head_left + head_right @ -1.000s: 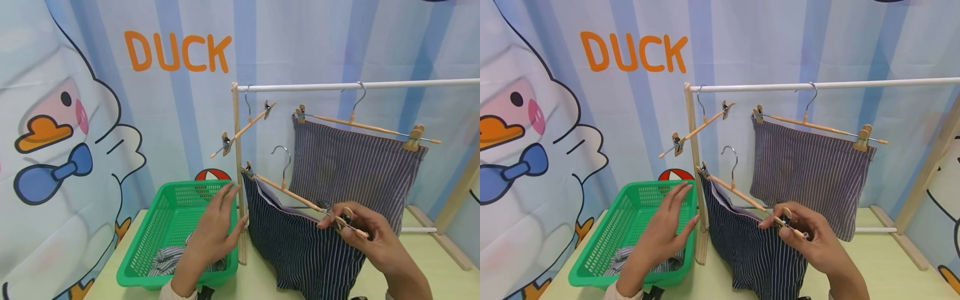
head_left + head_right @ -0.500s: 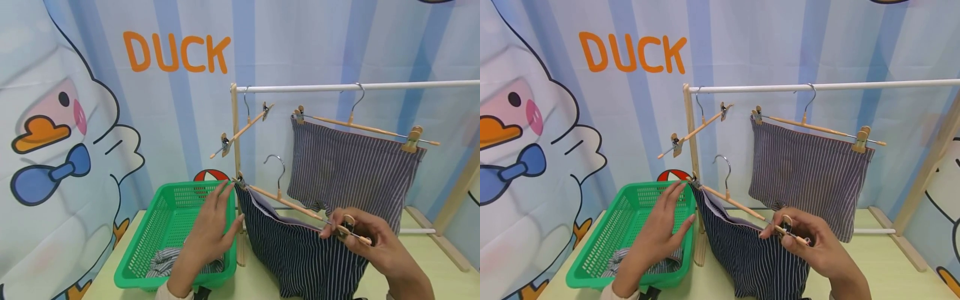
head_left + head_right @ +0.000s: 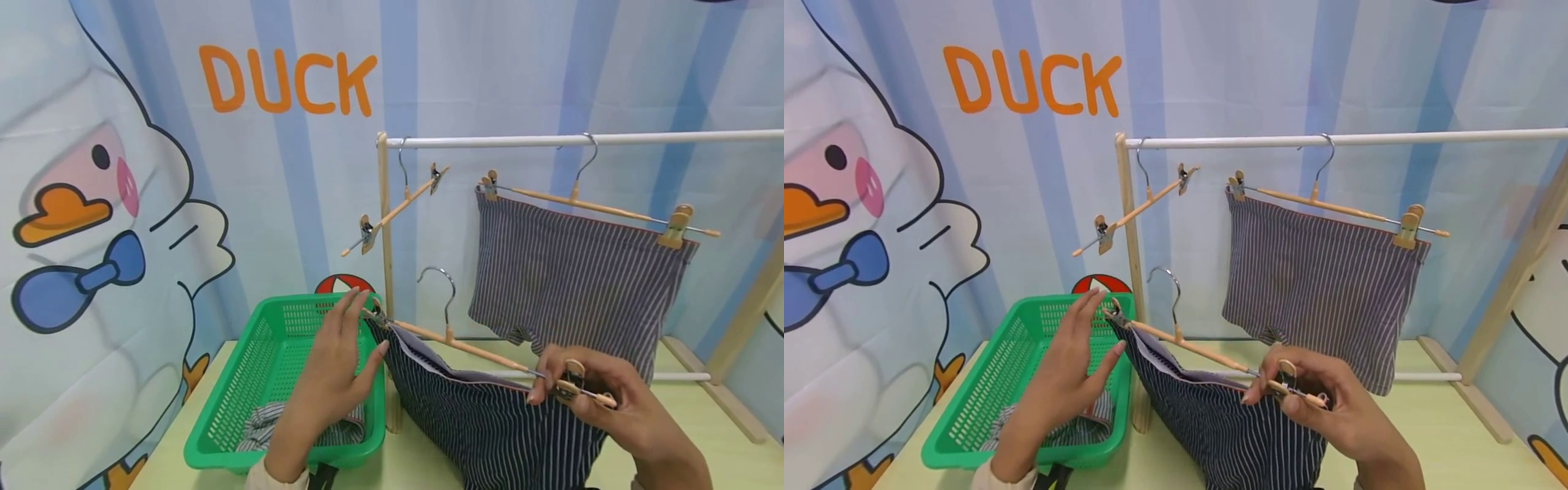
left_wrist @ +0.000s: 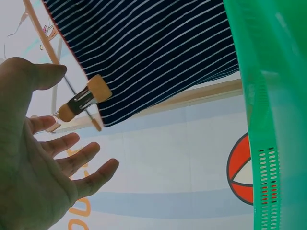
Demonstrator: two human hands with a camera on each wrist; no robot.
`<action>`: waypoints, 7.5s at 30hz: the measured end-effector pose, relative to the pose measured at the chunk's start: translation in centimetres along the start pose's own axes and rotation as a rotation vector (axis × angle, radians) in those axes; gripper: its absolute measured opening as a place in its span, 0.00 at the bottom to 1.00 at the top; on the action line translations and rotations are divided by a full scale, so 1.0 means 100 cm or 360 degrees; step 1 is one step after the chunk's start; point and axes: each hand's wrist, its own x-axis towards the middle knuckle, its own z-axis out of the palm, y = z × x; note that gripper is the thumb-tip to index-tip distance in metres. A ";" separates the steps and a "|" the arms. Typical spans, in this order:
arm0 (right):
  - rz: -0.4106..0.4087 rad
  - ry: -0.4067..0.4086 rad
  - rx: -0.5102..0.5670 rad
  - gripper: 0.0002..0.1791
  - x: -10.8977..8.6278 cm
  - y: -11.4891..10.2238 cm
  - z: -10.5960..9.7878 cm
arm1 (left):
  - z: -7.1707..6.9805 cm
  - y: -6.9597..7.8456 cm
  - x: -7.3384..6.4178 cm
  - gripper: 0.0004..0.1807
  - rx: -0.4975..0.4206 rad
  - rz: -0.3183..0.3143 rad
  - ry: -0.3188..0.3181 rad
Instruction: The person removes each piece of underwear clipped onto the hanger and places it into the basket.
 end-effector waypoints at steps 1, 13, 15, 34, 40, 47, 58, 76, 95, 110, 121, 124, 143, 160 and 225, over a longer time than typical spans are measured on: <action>-0.0002 -0.0004 0.0009 0.14 0.000 -0.001 0.001 | 0.000 0.000 0.000 0.41 0.0000 -0.0003 0.0002; -0.0140 -0.0063 0.0178 0.12 0.007 -0.003 0.005 | 0.000 -0.001 -0.001 0.35 -0.0006 0.0043 0.0042; -0.0164 -0.0078 0.0182 0.12 0.008 -0.002 0.004 | 0.000 -0.001 -0.001 0.33 -0.0015 0.0034 0.0033; -0.0139 0.0015 0.0069 0.18 -0.006 0.002 -0.015 | 0.001 -0.004 0.002 0.21 -0.0264 0.0132 0.0086; 0.0061 0.0253 -0.0050 0.20 -0.023 0.005 -0.025 | -0.002 -0.001 0.001 0.20 -0.0404 0.0069 0.0053; 0.0259 0.0388 -0.0219 0.21 -0.026 0.001 -0.027 | -0.004 0.000 0.000 0.17 -0.0491 0.0097 0.0097; 0.0221 0.0553 -0.0209 0.21 -0.023 0.008 -0.025 | -0.010 0.003 -0.001 0.16 -0.0475 0.0119 0.0121; 0.0309 0.0638 -0.0453 0.20 -0.016 0.000 -0.025 | -0.020 0.010 -0.004 0.15 -0.0538 0.0176 0.0206; -0.0021 0.0854 -0.0356 0.16 -0.010 0.005 -0.019 | -0.029 0.023 -0.006 0.16 -0.0565 0.0169 0.0344; 0.0212 0.0990 -0.0697 0.16 -0.003 -0.005 -0.012 | -0.026 0.024 -0.005 0.15 -0.0607 0.0152 0.0356; 0.0165 0.1083 -0.0696 0.17 -0.003 0.000 -0.009 | -0.024 0.026 -0.005 0.16 -0.0629 0.0088 0.0320; 0.0206 0.1120 -0.0742 0.17 -0.003 -0.001 -0.008 | -0.024 0.026 -0.005 0.16 -0.0631 0.0097 0.0319; 0.0204 0.1317 -0.0612 0.18 0.006 -0.004 0.003 | -0.022 0.029 -0.007 0.18 -0.0699 0.0073 0.0231; 0.0062 0.1269 -0.0514 0.17 0.003 0.002 -0.003 | -0.019 0.026 -0.003 0.09 -0.0654 0.0446 0.0366; 0.0134 0.1553 -0.0507 0.17 0.011 0.005 0.004 | -0.020 0.029 -0.002 0.11 -0.0609 0.0471 0.0448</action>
